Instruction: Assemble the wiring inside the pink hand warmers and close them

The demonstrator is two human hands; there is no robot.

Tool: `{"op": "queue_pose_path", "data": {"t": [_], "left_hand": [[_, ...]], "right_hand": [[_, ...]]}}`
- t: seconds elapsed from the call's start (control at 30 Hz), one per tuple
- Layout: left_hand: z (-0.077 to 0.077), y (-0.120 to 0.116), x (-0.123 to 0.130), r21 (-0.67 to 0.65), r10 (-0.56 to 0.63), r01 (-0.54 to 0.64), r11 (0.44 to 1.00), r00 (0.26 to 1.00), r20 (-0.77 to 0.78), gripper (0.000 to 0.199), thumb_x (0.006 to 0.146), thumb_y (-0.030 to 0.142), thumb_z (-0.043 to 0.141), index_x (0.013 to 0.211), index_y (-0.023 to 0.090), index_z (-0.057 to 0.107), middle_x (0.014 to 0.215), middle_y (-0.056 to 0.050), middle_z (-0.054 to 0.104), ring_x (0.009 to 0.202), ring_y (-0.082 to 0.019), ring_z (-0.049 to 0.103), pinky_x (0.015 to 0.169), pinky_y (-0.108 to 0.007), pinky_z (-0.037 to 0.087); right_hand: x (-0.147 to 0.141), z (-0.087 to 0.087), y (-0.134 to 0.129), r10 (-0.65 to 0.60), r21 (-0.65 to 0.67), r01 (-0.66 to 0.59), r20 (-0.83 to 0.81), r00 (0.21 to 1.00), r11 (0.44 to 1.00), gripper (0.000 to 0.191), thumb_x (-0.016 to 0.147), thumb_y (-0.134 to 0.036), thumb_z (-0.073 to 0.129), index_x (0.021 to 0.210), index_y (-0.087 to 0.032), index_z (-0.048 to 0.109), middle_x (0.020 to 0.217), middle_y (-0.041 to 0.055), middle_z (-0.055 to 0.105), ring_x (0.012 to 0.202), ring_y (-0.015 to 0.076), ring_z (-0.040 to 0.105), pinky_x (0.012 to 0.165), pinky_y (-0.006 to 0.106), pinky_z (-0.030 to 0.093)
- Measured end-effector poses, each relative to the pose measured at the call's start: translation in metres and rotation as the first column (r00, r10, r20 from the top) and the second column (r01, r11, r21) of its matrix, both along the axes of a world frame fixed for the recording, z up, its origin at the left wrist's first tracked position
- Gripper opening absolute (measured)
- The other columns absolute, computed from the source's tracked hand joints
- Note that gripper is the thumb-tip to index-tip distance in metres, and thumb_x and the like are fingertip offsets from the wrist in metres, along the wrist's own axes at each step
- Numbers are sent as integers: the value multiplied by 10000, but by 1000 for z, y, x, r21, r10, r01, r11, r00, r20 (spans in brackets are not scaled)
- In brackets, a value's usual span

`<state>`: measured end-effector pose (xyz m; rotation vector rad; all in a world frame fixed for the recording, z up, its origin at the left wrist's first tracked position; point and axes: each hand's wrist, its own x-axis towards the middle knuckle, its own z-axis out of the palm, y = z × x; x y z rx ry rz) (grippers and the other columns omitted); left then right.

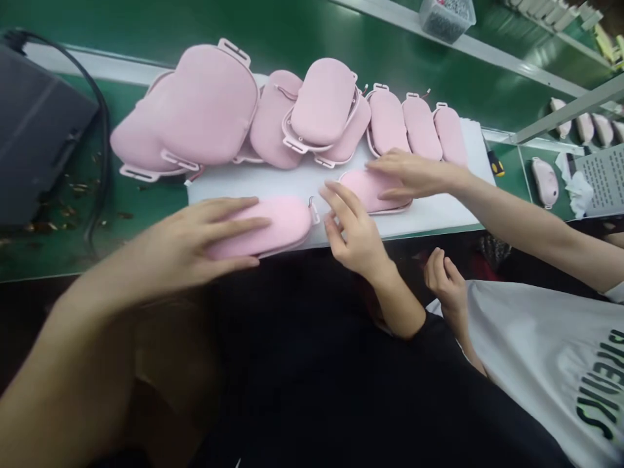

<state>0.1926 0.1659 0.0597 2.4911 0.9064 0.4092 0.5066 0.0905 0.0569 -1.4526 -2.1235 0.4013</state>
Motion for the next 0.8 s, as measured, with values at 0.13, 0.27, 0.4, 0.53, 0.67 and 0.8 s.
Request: {"op": "queue_pose_path", "data": {"t": [0.13,0.27,0.4,0.53,0.67,0.8], "left_hand": [[19,3,3,-216,232,-192,957,956,179,802,922,814,600,1420,194,708,1388,-78,733,1270,-343,704,1150,-534,534],[28,3,12,-239,294,-234,943,920,259,847,929,866,576,1367,159,736,1290,-79,774,1174,-301,730,1055,-480,561],[27,5,17,-177,261,-217,960,924,280,790,907,859,618,1337,215,776,1276,-25,789,1134,-255,741,1087,-361,565],[29,6,18,-184,287,-246,952,925,247,783,906,853,595,1364,243,770,1251,4,792,1110,-263,742,1068,-371,568],[33,9,20,-210,272,-226,951,935,228,716,932,812,552,1391,302,759,1196,42,784,1115,-294,743,1068,-431,570],[36,18,19,-191,239,-206,960,956,170,806,944,853,472,1401,252,751,1082,11,763,1033,-301,753,1067,-520,566]], "right_hand": [[-11,26,38,54,-135,-37,124,991,990,519,1057,-129,352,1532,-93,558,1424,177,673,1336,280,645,1172,465,554],[-7,45,42,78,-186,-37,216,973,982,464,1019,-98,393,1372,-129,692,1241,133,735,1143,275,699,1064,436,582],[-2,50,38,114,-105,-96,187,976,990,365,1008,-130,494,1249,-197,760,1224,86,734,1122,234,689,1038,381,572],[-3,52,38,88,-72,-78,145,986,994,257,1063,-263,559,1112,-213,807,1108,63,731,1014,215,691,957,369,578],[-12,47,44,154,-146,-151,15,988,978,258,1088,-292,546,1102,-205,789,1021,13,759,911,157,705,886,292,581],[-24,34,56,172,-105,-164,65,983,981,257,1094,-293,536,1077,-195,773,1032,18,752,974,166,713,954,305,585]]}}
